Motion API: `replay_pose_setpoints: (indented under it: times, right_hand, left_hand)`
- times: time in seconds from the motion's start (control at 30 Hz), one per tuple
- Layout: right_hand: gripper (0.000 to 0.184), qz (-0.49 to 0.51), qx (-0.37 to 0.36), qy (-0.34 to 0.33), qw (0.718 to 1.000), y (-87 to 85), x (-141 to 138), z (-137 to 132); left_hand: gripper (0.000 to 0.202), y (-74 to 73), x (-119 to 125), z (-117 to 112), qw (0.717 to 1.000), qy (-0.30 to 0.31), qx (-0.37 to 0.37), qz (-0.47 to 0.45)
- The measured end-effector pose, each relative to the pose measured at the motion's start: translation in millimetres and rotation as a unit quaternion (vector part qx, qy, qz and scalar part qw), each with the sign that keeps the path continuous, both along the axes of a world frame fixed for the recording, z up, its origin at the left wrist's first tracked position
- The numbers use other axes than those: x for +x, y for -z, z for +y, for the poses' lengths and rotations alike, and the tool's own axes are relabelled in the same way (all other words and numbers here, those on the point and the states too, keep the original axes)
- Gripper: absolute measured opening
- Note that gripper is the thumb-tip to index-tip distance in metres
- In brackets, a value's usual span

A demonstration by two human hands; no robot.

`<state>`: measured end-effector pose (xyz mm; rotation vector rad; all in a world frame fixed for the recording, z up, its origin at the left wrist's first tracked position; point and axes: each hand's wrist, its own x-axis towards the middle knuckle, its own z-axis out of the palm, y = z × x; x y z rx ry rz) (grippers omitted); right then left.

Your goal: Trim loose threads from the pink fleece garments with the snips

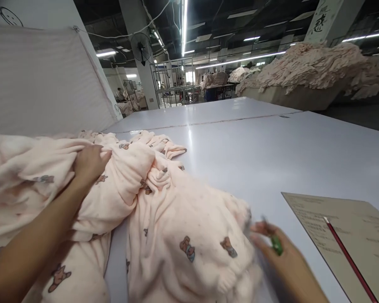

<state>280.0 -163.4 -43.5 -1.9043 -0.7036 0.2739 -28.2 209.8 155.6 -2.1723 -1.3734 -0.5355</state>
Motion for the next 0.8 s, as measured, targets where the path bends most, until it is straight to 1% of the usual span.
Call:
replay_pose_setpoints:
  times: [0.1,0.17,0.23,0.27,0.3,0.33,0.37,0.4,0.43,0.47,0.5,0.53,0.57,0.6,0.63,0.67,0.7,0.73,0.77,0.8]
  right_hand:
    - [0.041,0.059,0.004,-0.078,0.995,27.5,-40.4,-18.9]
    - [0.039,0.087,0.009,-0.092,0.992,38.8,-60.2,-27.6]
    - [0.041,0.11,0.016,-0.078,0.991,43.7,-68.5,-33.8]
    - [0.045,0.12,0.021,-0.072,0.99,44.1,-69.3,-36.1]
    - [0.048,0.131,0.025,-0.069,0.989,43.2,-68.9,-38.0]
    - [0.05,0.141,0.03,-0.072,0.987,41.0,-68.2,-39.4]
    - [0.05,0.15,0.036,-0.079,0.985,37.6,-67.9,-40.3]
    - [0.048,0.156,0.04,-0.086,0.983,32.8,-68.7,-40.6]
    - [0.045,0.16,0.045,-0.091,0.982,26.6,-70.8,-40.4]
    - [0.041,0.161,0.05,-0.092,0.981,19.1,-74.3,-39.8]
    - [0.039,0.162,0.054,-0.087,0.982,10.4,-79.2,-39.1]
    - [0.037,0.16,0.058,-0.078,0.982,0.6,-85.0,-38.4]
    - [0.037,0.158,0.065,-0.066,0.983,-10.0,-91.3,-37.8]
    - [0.038,0.159,0.072,-0.055,0.983,-20.9,-97.4,-37.4]
    - [0.039,0.161,0.078,-0.048,0.983,-31.7,-102.8,-37.1]
    - [0.041,0.163,0.081,-0.051,0.982,-41.8,-106.8,-36.8]
    - [0.043,0.161,0.083,-0.061,0.982,-50.7,-109.3,-36.5]
    - [0.045,0.157,0.082,-0.075,0.981,-57.9,-110.2,-35.9]
    - [0.045,0.148,0.078,-0.093,0.981,-63.2,-109.8,-35.2]
    - [0.044,0.133,0.069,-0.113,0.982,-66.5,-108.3,-34.2]
  left_hand:
    - [0.04,-4.1,0.6,-15.4,0.999,0.025,0.012,-0.017]
    - [0.038,-5.9,2.2,-38.5,0.994,0.086,0.038,-0.055]
    - [0.035,-3.0,4.5,-76.1,0.976,0.181,0.043,-0.112]
    - [0.033,1.7,5.9,-99.9,0.962,0.235,0.019,-0.14]
    - [0.03,9.2,7.8,-125.9,0.945,0.284,-0.03,-0.16]
    - [0.025,19.9,10.3,-153.0,0.919,0.341,-0.106,-0.167]
    - [0.019,33.9,13.9,-179.9,0.878,0.405,-0.205,-0.151]
    - [0.016,50.9,18.8,-205.5,0.824,0.451,-0.32,-0.122]
    - [0.016,70.1,25.3,-228.7,0.752,0.49,-0.436,-0.072]
    - [0.019,90.5,33.4,-248.9,0.674,0.532,-0.512,-0.026]
    - [0.025,110.6,42.6,-265.6,0.656,0.535,-0.533,-0.02]
    - [0.034,128.9,52.4,-278.5,0.684,0.516,-0.514,-0.042]
    - [0.047,144.1,62.0,-287.7,0.713,0.494,-0.494,-0.067]
    - [0.051,154.9,70.6,-293.5,0.735,0.474,-0.476,-0.088]
    - [0.05,160.8,77.4,-296.2,0.753,0.457,-0.461,-0.112]
    - [0.044,161.7,81.9,-296.4,0.755,0.451,-0.456,-0.138]
    - [0.036,158.1,84.1,-294.4,0.743,0.456,-0.46,-0.171]
    - [0.031,151.0,84.1,-291.0,0.72,0.463,-0.472,-0.212]
    - [0.029,141.6,82.4,-286.7,0.688,0.469,-0.49,-0.258]
    - [0.028,131.3,79.7,-282.2,0.65,0.47,-0.514,-0.304]
